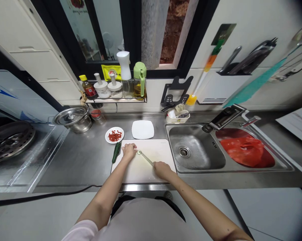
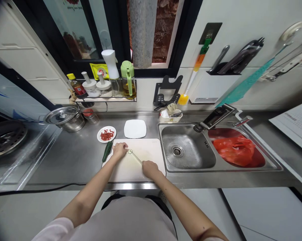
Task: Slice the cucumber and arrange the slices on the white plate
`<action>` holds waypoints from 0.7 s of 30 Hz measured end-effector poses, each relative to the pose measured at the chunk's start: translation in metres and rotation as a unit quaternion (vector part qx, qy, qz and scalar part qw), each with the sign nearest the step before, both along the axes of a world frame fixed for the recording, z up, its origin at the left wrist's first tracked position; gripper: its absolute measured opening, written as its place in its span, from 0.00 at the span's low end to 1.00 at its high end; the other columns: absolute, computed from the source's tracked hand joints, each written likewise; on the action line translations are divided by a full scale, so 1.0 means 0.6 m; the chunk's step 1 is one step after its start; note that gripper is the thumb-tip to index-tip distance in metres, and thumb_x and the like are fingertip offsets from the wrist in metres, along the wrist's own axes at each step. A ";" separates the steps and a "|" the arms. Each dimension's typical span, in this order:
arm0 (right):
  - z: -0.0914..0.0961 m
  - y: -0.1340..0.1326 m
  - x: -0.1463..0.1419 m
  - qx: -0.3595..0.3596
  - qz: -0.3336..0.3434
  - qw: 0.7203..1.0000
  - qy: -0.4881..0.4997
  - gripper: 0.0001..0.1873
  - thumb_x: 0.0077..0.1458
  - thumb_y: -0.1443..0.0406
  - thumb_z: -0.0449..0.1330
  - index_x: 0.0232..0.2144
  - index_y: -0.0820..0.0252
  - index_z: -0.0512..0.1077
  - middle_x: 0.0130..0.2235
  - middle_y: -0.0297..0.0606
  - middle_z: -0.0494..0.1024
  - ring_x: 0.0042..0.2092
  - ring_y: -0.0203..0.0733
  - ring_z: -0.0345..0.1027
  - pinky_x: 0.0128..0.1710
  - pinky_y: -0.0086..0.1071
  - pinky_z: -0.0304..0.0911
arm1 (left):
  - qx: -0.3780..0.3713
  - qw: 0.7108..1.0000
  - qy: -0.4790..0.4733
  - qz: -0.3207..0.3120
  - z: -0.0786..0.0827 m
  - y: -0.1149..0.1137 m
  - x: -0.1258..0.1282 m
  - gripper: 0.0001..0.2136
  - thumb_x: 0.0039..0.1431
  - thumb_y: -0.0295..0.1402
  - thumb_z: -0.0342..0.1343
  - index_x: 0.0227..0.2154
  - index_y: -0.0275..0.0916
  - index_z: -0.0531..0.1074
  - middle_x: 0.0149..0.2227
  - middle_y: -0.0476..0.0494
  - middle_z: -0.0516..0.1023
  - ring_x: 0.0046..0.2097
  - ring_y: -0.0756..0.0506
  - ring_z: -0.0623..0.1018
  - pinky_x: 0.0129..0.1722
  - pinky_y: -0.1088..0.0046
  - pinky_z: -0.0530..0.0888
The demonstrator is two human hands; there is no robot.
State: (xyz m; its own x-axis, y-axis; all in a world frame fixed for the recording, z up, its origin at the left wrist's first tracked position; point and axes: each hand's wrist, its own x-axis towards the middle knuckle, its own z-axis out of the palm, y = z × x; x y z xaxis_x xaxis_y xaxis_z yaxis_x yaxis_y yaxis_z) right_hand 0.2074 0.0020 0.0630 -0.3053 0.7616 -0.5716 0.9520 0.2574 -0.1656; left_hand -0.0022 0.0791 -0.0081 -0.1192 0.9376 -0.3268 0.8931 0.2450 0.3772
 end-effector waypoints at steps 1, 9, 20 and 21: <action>0.000 0.001 -0.002 0.000 -0.001 1.000 0.000 0.19 0.59 0.70 0.44 0.45 0.67 0.71 0.43 0.55 0.76 0.47 0.51 0.71 0.41 0.39 0.63 | 0.000 1.000 0.000 0.000 -0.001 0.000 0.000 0.07 0.52 0.36 0.59 0.35 0.46 0.72 0.42 0.47 0.77 0.50 0.39 0.68 0.47 0.62 0.59; 0.005 0.005 -0.008 -0.003 -0.005 1.000 0.004 0.19 0.58 0.71 0.44 0.45 0.67 0.71 0.44 0.54 0.76 0.47 0.51 0.71 0.40 0.38 0.63 | 0.003 1.000 0.005 0.005 -0.006 0.002 0.000 0.07 0.52 0.37 0.59 0.35 0.46 0.72 0.42 0.47 0.77 0.51 0.40 0.68 0.47 0.63 0.59; -0.004 0.006 -0.011 0.000 -0.013 1.000 0.008 0.19 0.58 0.70 0.45 0.46 0.66 0.72 0.44 0.55 0.76 0.47 0.51 0.71 0.41 0.38 0.63 | 0.004 1.000 0.021 0.000 0.003 -0.001 0.003 0.07 0.52 0.37 0.58 0.34 0.46 0.72 0.43 0.46 0.78 0.51 0.39 0.68 0.48 0.61 0.59; -0.005 0.005 -0.011 0.001 -0.014 1.000 0.008 0.19 0.58 0.70 0.45 0.46 0.66 0.72 0.44 0.55 0.76 0.47 0.51 0.71 0.41 0.38 0.63 | 0.002 1.000 0.022 -0.001 0.004 -0.001 0.003 0.07 0.52 0.37 0.58 0.34 0.46 0.72 0.43 0.46 0.78 0.51 0.39 0.68 0.48 0.61 0.59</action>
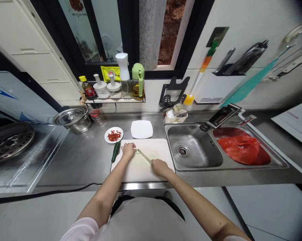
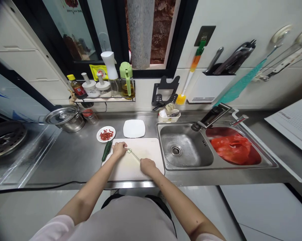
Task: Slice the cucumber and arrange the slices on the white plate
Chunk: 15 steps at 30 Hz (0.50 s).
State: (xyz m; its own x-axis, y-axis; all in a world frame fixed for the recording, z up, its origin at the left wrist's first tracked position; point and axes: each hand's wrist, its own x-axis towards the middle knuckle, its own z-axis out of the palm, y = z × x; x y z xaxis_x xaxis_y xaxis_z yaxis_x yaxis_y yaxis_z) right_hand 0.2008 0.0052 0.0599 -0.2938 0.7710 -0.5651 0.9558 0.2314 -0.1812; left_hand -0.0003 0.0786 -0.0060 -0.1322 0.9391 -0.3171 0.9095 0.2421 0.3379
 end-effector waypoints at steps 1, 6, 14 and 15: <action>0.000 -0.001 0.000 0.001 0.000 1.000 0.001 0.19 0.58 0.71 0.45 0.46 0.66 0.72 0.45 0.55 0.76 0.47 0.51 0.71 0.41 0.39 0.63 | -0.002 1.000 0.002 -0.001 0.001 0.000 0.000 0.07 0.52 0.37 0.58 0.34 0.46 0.72 0.42 0.46 0.78 0.51 0.40 0.68 0.48 0.61 0.59; 0.001 -0.004 -0.001 0.004 0.001 1.000 0.002 0.19 0.58 0.71 0.45 0.46 0.66 0.71 0.45 0.55 0.76 0.47 0.50 0.71 0.41 0.38 0.64 | -0.006 1.000 -0.005 0.005 0.002 0.001 0.000 0.07 0.52 0.37 0.58 0.35 0.46 0.72 0.41 0.46 0.78 0.50 0.40 0.68 0.49 0.61 0.59; 0.001 -0.008 0.006 0.001 0.006 1.000 0.002 0.19 0.58 0.71 0.44 0.46 0.67 0.71 0.44 0.55 0.76 0.48 0.51 0.71 0.42 0.39 0.63 | -0.007 1.000 -0.015 0.012 0.002 0.000 -0.001 0.07 0.52 0.37 0.59 0.34 0.46 0.72 0.42 0.47 0.77 0.51 0.39 0.68 0.49 0.61 0.58; 0.002 -0.008 0.006 -0.001 0.006 1.000 0.001 0.19 0.58 0.71 0.44 0.46 0.67 0.71 0.44 0.55 0.76 0.48 0.51 0.71 0.42 0.39 0.63 | -0.006 1.000 -0.017 0.013 0.001 0.000 -0.001 0.07 0.52 0.37 0.59 0.34 0.46 0.72 0.42 0.47 0.77 0.51 0.39 0.68 0.49 0.61 0.58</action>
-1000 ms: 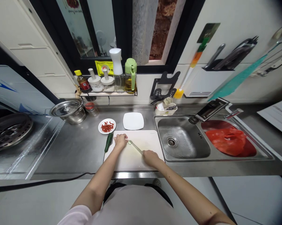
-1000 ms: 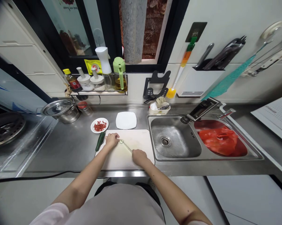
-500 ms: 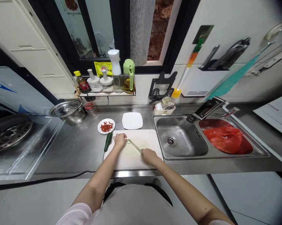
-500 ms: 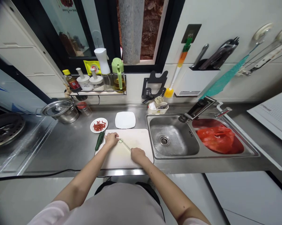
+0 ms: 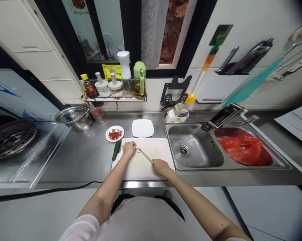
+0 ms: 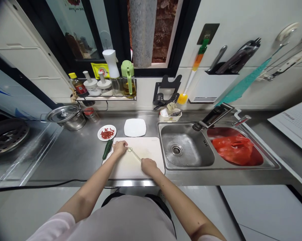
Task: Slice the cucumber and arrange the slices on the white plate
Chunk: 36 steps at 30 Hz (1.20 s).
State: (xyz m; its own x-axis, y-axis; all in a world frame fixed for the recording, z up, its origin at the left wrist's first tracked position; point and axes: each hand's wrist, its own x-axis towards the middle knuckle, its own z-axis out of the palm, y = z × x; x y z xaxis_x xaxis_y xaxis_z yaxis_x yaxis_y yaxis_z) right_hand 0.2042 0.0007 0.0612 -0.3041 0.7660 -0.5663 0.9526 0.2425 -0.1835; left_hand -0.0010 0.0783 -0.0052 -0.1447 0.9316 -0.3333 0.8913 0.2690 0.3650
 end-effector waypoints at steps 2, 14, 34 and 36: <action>0.003 0.001 -0.002 -0.003 0.001 1.000 -0.003 0.19 0.58 0.70 0.45 0.46 0.67 0.71 0.44 0.55 0.76 0.48 0.51 0.71 0.42 0.39 0.64 | 0.000 1.000 -0.004 0.003 -0.001 0.000 0.000 0.06 0.52 0.37 0.58 0.34 0.46 0.72 0.41 0.47 0.78 0.51 0.40 0.68 0.49 0.62 0.58; 0.008 0.004 -0.011 -0.007 -0.003 1.000 -0.006 0.19 0.58 0.71 0.45 0.46 0.67 0.71 0.44 0.55 0.76 0.48 0.51 0.71 0.42 0.38 0.64 | 0.001 1.000 -0.006 0.016 -0.007 0.002 0.002 0.06 0.52 0.38 0.58 0.33 0.47 0.72 0.40 0.47 0.78 0.51 0.39 0.68 0.49 0.62 0.58; 0.006 -0.005 -0.007 0.002 -0.009 1.000 0.002 0.19 0.58 0.71 0.44 0.46 0.66 0.71 0.45 0.54 0.76 0.48 0.49 0.71 0.42 0.38 0.63 | -0.012 1.000 0.027 -0.011 0.014 -0.022 0.021 0.09 0.50 0.39 0.59 0.35 0.44 0.72 0.48 0.41 0.72 0.54 0.37 0.66 0.49 0.60 0.59; 0.008 -0.006 -0.007 -0.001 -0.011 1.000 0.001 0.19 0.58 0.71 0.44 0.46 0.66 0.71 0.45 0.54 0.76 0.48 0.49 0.70 0.42 0.38 0.63 | -0.020 1.000 0.020 -0.006 0.017 -0.022 0.024 0.08 0.50 0.37 0.59 0.34 0.44 0.72 0.47 0.42 0.74 0.53 0.37 0.67 0.48 0.60 0.59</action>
State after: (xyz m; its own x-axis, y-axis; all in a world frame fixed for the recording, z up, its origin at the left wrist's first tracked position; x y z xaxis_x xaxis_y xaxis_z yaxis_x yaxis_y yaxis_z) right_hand 0.2002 -0.0028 0.0659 -0.2878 0.7710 -0.5681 0.9575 0.2206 -0.1858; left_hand 0.0135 0.0652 0.0052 -0.1479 0.9193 -0.3646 0.9078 0.2725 0.3187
